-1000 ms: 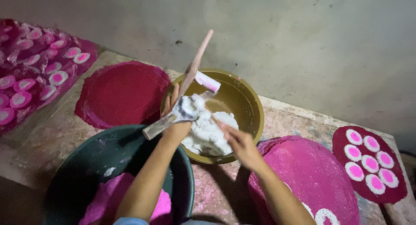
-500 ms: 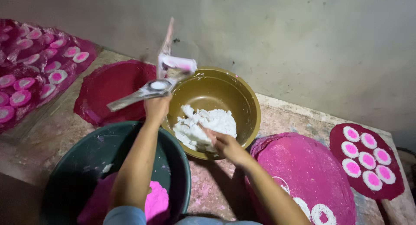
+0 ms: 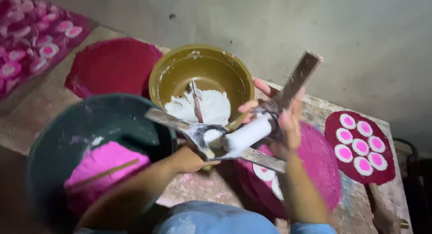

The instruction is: The person loads white paste into a handheld metal extruder tool and squeezes it to form white ring shapes on large pink circular boards, working one ring at a time. They periodically scrape excess paste from the tool, reposition the boards, and stack finished boards with completed ring patterns aside.

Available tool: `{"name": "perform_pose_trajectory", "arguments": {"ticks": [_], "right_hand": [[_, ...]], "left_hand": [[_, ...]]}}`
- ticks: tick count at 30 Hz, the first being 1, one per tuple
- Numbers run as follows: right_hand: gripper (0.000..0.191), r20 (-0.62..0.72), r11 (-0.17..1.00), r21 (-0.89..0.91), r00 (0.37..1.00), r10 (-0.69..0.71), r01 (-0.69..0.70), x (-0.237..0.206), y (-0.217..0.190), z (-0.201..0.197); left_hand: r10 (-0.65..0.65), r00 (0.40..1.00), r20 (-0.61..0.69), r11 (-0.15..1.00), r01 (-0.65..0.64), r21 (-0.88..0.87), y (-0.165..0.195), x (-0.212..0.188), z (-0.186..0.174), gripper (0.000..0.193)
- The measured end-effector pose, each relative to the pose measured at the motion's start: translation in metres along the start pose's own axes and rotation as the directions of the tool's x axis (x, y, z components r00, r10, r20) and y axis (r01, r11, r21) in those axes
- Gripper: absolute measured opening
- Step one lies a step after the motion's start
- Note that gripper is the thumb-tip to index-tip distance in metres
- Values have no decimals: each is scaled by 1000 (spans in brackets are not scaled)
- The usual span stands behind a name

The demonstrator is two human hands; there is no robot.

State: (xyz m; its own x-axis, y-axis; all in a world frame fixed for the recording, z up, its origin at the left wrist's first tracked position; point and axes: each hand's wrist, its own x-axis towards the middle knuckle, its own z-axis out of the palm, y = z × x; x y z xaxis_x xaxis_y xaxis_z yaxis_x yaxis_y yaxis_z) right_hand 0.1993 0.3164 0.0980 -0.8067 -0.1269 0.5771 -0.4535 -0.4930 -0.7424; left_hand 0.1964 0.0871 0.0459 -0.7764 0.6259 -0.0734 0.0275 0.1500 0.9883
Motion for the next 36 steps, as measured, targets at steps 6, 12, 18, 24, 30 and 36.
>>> {"name": "perform_pose_trajectory", "arguments": {"ticks": [6, 12, 18, 24, 30, 36], "right_hand": [[76, 558, 388, -704, 801, -217, 595, -78, -77, 0], [78, 535, 382, -703, 800, -273, 600, -135, -84, -1], [108, 81, 532, -843, 996, -25, 82, -165, -125, -32], [118, 128, 553, -392, 551, 824, -735, -210, -146, -130], [108, 15, 328, 158, 334, 942, -932, -288, -135, -145], [110, -99, 495, 68, 488, 867, -866, -305, -160, -134]], "left_hand": [[51, 995, -80, 838, 1, 546, 50, -29, 50, 32], [81, 978, 194, 895, -157, 417, 70, -41, 102, 47], [186, 913, 364, 982, -178, -54, 50, -5, 126, 55], [-243, 886, 394, 895, 48, 444, 39, 66, 140, 55], [510, 845, 160, 186, 73, -980, -14, 110, 145, 82], [160, 941, -299, 833, 33, 553, -135, 129, 137, 56]]}}
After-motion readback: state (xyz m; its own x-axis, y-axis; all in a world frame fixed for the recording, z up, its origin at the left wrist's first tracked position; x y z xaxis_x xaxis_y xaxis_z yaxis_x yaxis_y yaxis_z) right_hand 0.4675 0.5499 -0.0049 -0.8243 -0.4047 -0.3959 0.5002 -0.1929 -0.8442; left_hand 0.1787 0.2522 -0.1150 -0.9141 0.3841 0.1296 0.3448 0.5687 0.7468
